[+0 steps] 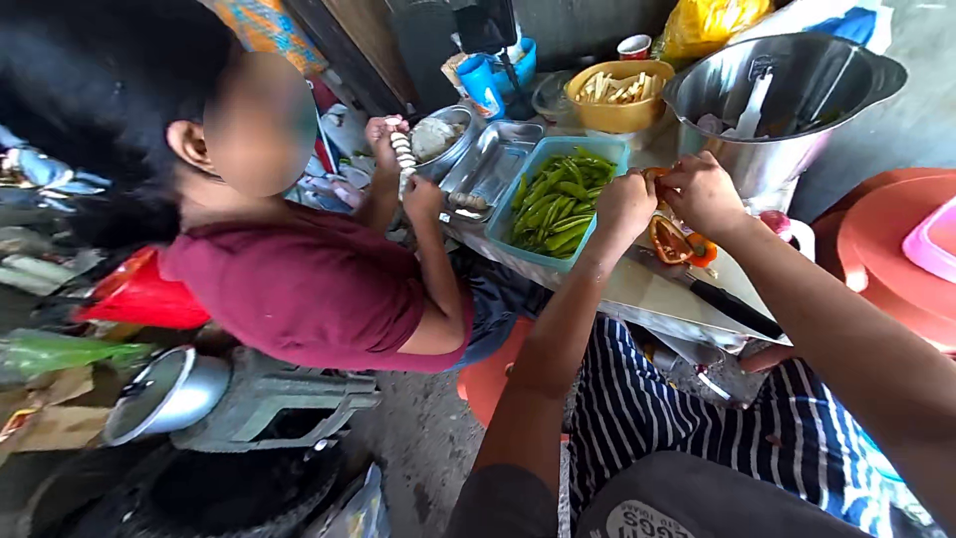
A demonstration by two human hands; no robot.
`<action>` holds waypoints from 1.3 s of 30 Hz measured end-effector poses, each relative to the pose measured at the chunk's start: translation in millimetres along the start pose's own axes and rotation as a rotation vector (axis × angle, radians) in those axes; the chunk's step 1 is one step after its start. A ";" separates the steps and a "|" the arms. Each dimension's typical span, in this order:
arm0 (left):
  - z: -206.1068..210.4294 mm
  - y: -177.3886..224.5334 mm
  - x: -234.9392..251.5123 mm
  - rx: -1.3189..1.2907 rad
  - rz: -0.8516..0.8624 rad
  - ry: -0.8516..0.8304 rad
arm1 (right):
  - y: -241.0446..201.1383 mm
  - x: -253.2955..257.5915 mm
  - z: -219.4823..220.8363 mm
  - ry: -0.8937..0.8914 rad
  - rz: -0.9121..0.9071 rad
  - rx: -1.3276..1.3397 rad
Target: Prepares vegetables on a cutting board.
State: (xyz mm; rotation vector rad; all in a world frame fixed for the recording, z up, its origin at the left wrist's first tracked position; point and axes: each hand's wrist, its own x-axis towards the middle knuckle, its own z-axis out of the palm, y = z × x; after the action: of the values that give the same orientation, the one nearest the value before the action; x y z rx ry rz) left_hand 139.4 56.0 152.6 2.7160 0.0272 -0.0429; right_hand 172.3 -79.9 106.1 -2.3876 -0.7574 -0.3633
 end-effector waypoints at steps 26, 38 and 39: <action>20.9 -4.2 1.5 0.051 0.074 0.165 | 9.7 4.0 10.3 0.057 0.285 0.199; 27.7 -0.2 -4.8 0.193 0.185 0.249 | -0.6 10.6 10.4 -0.143 0.453 0.244; 28.2 -1.2 -5.1 0.201 0.182 0.250 | -1.2 10.0 11.8 -0.155 0.456 0.244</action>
State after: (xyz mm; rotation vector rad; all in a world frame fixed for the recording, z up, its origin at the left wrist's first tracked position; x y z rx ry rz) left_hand 133.6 45.4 126.5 2.8945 -0.1586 0.3653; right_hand 180.4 -67.5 101.6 -2.2837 -0.2825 0.0985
